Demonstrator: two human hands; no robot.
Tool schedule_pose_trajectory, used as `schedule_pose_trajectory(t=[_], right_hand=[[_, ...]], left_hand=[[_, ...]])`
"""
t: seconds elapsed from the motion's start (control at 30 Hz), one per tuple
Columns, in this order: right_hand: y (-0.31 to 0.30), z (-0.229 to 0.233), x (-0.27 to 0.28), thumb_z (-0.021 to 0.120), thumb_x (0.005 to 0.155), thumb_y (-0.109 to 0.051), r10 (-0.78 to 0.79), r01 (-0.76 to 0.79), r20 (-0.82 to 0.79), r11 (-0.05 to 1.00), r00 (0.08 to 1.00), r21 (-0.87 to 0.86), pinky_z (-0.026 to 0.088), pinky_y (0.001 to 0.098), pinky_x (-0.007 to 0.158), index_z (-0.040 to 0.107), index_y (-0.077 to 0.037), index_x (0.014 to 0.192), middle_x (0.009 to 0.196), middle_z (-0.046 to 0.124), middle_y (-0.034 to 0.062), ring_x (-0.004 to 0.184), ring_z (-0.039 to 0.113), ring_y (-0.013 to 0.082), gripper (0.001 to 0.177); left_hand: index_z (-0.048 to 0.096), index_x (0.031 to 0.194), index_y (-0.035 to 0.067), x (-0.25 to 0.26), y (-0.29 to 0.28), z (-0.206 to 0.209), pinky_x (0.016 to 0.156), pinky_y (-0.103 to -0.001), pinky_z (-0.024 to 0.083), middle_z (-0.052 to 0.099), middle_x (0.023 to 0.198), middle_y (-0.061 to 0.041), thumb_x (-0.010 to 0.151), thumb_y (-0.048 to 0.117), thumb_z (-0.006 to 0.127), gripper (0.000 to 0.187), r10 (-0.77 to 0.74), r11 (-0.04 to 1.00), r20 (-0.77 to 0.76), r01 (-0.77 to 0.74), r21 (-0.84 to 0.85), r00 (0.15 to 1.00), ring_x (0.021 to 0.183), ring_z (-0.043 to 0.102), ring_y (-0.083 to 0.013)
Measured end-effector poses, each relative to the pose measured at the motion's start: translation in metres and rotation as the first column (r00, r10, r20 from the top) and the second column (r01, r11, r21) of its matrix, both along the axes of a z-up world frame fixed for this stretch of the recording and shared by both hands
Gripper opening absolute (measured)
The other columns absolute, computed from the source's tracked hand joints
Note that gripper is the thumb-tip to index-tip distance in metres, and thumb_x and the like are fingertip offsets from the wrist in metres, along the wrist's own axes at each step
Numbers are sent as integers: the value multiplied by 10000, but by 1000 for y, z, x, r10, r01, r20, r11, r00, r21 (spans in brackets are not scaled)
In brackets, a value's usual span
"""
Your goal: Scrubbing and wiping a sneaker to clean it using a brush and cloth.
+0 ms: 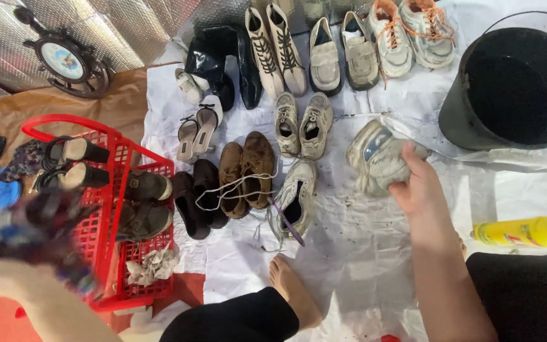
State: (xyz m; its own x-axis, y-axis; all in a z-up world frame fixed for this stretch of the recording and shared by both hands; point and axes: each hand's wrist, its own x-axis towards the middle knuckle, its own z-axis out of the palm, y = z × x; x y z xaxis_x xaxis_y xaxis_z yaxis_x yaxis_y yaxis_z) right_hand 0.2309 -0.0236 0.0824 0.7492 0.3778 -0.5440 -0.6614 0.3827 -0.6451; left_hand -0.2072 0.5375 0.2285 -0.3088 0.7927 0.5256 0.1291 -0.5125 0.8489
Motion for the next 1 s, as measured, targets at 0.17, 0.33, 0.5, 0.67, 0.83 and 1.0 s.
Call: schedule_pose_trajectory(t=[0.17, 0.33, 0.5, 0.67, 0.83, 1.0], right_hand=[[-11, 18, 14, 735, 951, -131, -47, -34, 295, 963, 954, 266, 636, 473, 951, 667, -38, 1357, 1283, 744, 123, 1201, 732, 316, 422], [-24, 5, 27, 702, 974, 16, 134, -155, 609, 988, 782, -19, 600, 601, 906, 523, 69, 1535, 1323, 664, 230, 1211, 672, 324, 591], [-30, -47, 31, 709, 919, 64, 78, -127, 693, 992, 717, 20, 453, 595, 1146, 347, -23, 1656, 1589, 501, 191, 1460, 471, 313, 826], [-28, -72, 25, 812, 635, 224, 18, -78, 654, 995, 756, 63, 521, 468, 1113, 470, -26, 1582, 1540, 566, 139, 1405, 541, 266, 1037], [-7, -11, -2, 968, 565, 143, 44, -175, 678, 976, 733, 126, 653, 459, 847, 715, 41, 1267, 1205, 762, 192, 1149, 702, 259, 753], [1, -4, -8, 865, 827, 26, -102, 71, 738, 995, 667, 74, 611, 465, 966, 720, 2, 1231, 1149, 758, 158, 1168, 692, 229, 431]], left_hand=[[701, 1387, 128, 125, -179, 55, 1028, -444, 644, 789, 1223, -57, 974, 368, 399, 565, -487, 554, 397, 627, -548, 778, 1197, 773, -245], [529, 1355, 158, 237, -216, -65, 647, -130, 465, 445, 887, 82, 1060, 46, 476, 320, -976, 206, -39, 847, -490, 215, 696, 533, -12], [675, 1198, 239, 300, -325, -35, 874, -374, 534, 671, 976, -42, 1034, 258, 537, 215, -918, 391, -253, 582, -714, 306, 973, 665, -210], [687, 1106, 119, 328, -366, -29, 712, -314, 535, 622, 868, -73, 1023, 176, 566, 157, -909, 94, 229, 707, -701, 348, 814, 616, -190], [743, 1085, 203, 346, -388, -27, 689, -345, 560, 677, 889, -102, 961, 272, 713, 145, -964, -81, 211, 582, -809, 160, 823, 678, -228], [643, 1196, 173, 359, -394, -76, 839, -462, 554, 715, 867, -125, 1019, 282, 590, 215, -976, 126, -208, 604, -787, -68, 907, 696, -333]])
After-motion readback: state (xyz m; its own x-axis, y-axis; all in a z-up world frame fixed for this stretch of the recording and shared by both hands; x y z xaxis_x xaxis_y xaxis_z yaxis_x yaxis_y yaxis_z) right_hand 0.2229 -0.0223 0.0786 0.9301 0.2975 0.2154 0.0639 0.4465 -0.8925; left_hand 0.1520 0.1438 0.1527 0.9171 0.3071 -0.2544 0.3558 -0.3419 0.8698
